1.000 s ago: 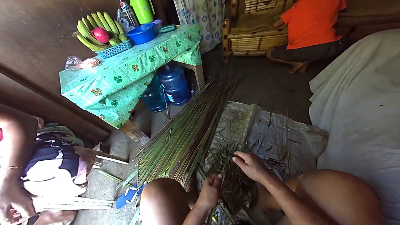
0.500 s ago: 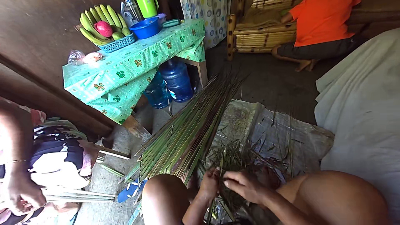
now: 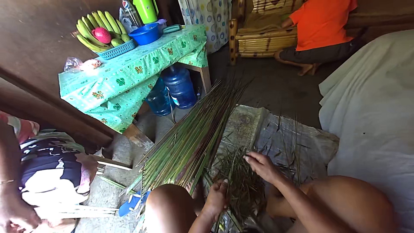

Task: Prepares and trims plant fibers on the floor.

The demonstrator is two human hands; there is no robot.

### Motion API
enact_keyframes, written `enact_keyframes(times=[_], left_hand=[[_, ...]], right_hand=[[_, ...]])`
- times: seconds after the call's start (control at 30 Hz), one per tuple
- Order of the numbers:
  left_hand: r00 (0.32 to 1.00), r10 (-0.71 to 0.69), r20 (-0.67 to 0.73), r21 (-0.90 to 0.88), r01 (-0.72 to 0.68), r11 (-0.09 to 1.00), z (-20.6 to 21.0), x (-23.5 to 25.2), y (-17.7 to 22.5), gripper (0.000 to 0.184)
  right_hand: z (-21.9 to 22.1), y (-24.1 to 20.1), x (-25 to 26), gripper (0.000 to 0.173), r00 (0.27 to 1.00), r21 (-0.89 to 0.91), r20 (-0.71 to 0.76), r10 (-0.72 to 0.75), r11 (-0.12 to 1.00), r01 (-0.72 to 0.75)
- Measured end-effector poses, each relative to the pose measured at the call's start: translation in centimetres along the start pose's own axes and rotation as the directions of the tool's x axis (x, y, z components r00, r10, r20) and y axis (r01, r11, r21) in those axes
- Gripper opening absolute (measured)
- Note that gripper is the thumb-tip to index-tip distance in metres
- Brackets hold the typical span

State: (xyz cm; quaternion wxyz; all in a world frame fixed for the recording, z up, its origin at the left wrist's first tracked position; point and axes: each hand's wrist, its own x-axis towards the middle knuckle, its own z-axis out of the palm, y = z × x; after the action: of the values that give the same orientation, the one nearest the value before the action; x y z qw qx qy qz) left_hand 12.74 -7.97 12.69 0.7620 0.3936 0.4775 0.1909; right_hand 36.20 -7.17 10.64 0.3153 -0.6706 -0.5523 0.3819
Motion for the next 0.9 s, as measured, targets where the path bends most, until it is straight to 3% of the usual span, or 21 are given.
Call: enact_keyframes(times=[0.1, 0.2, 0.33, 0.5, 0.7, 0.9], left_hand=[[1.0, -0.008, -0.003, -0.051, 0.008, 0.999, -0.1, 0.3, 0.5, 0.032], [1.0, -0.021, 0.015, -0.097, 0.022, 0.995, 0.0, 0.2, 0.6, 0.034], [0.992, -0.051, 0.111, -0.155, 0.068, 0.986, -0.2, -0.4, 0.2, 0.036], [0.989, -0.047, 0.139, -0.138, 0.067, 0.988, 0.1, -0.8, -0.2, 0.037], [0.982, -0.036, 0.183, -0.108, 0.057, 0.993, 0.0, -1.1, 0.0, 0.035], [0.974, -0.052, 0.219, -0.079, 0.071, 0.994, 0.2, -1.5, -0.4, 0.034]], right_hand=[[1.9, -1.8, -2.1, 0.037, 0.976, 0.06, 0.207, -0.073, 0.996, 0.062], [3.3, -2.3, -2.9, 0.038, 0.951, -0.049, 0.256, -0.174, 0.98, 0.193], [2.5, -1.2, -1.6, 0.04, 0.975, -0.132, 0.117, -0.191, 0.97, 0.206], [0.3, 0.1, 0.5, 0.037, 0.992, -0.161, -0.066, -0.109, 0.982, 0.098], [-0.2, -0.7, 0.2, 0.038, 0.993, -0.137, -0.079, -0.088, 0.988, 0.077], [-2.4, 1.7, 2.1, 0.031, 0.945, 0.185, -0.313, 0.093, 0.982, -0.035]])
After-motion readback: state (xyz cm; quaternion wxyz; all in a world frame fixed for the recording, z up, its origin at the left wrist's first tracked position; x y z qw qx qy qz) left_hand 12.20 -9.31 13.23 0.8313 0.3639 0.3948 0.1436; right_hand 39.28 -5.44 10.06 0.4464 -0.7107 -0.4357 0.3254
